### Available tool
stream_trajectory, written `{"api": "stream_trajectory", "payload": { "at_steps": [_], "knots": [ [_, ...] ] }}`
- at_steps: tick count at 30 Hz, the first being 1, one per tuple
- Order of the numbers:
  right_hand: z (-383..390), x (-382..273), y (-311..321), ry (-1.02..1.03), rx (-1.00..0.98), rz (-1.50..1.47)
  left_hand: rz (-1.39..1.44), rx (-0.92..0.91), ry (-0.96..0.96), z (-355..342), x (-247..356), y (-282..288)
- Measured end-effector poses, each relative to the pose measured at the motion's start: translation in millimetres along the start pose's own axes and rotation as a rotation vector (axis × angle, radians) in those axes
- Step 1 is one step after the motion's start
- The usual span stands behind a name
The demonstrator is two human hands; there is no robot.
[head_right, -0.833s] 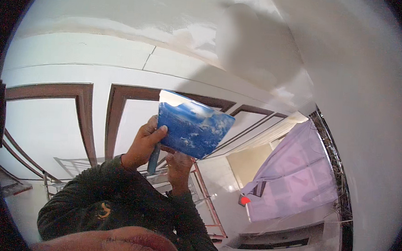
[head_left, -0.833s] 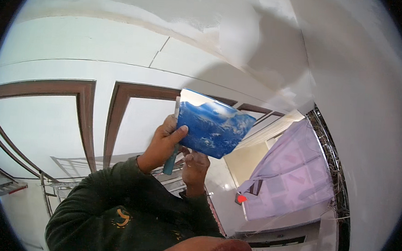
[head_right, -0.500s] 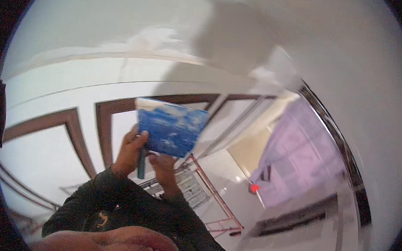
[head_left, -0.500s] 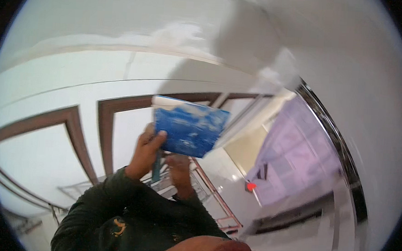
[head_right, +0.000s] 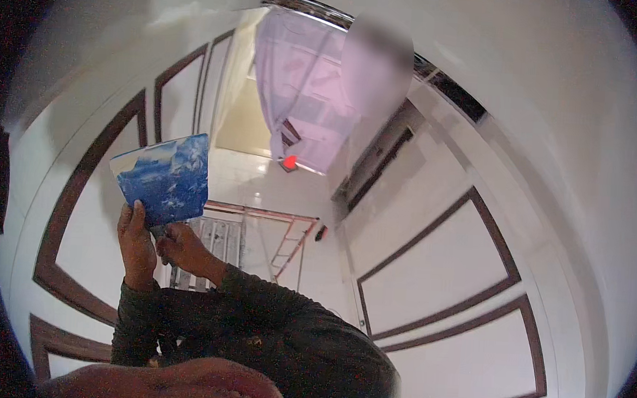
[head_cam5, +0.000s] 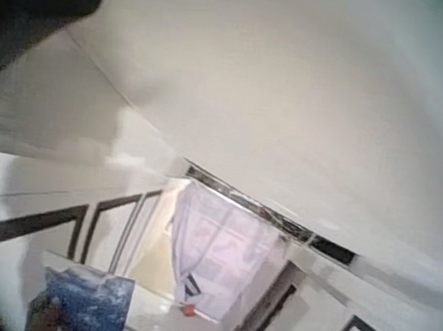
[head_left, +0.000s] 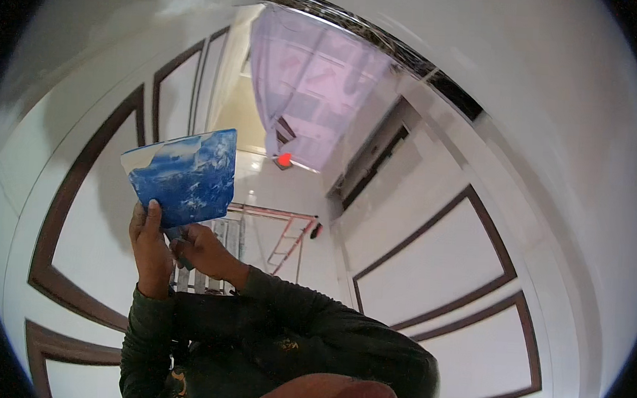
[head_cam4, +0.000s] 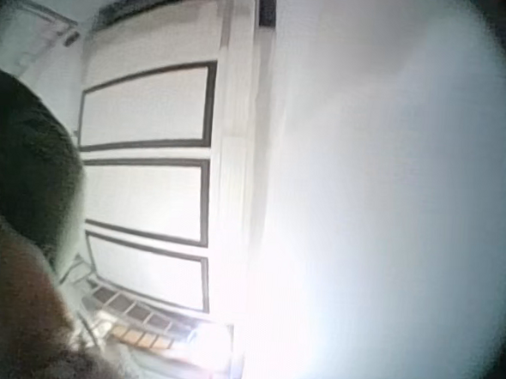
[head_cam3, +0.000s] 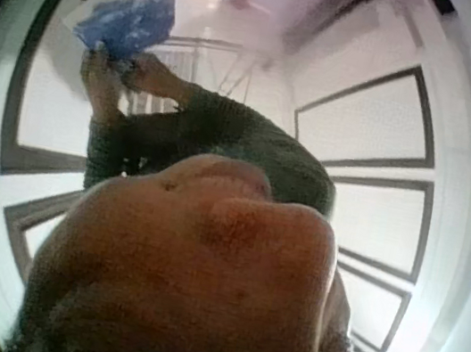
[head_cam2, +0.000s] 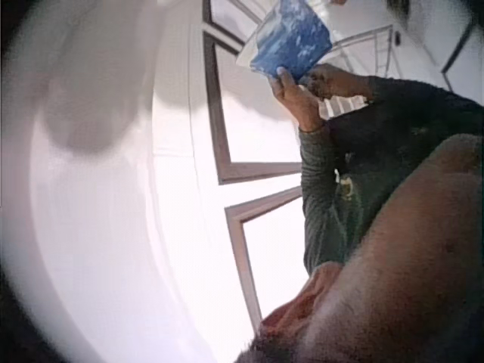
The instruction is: The person applies plaster to the ceiling using a putty knife, transfers and mixes plaster between two putty knives, and spreads plaster along the wall corners.
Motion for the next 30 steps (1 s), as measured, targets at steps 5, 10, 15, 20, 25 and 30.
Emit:
{"api": "stream_trajectory", "payload": {
  "at_steps": [5,10,15,20,25,30],
  "knots": [
    [27,19,37,-0.01,0.317,-0.133,0.0,0.103,0.113,-3,-33,25],
    [38,25,43,-0.014,0.466,-0.363,0.211,0.056,0.212,8,-28,39],
    [38,33,43,-0.144,0.483,-0.311,0.031,0.205,0.186,8,-50,101],
    [38,34,49,-0.124,0.435,-0.278,0.23,0.26,0.202,7,-74,136],
    [40,49,63,-0.111,0.493,-0.183,-0.098,0.184,0.182,-8,-118,184],
    [50,67,74,-0.204,0.596,-0.187,0.381,0.224,0.357,-21,-159,186]
  ]
}}
Point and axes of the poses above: each hand's wrist, its own z-axis away from the middle knuckle, its own y-axis out of the back of the hand, x = y × z, the point moved 7 cm from there along -z, towards the middle knuckle, and after that the axes turned 6 degrees about z, right-handed, at the moved point
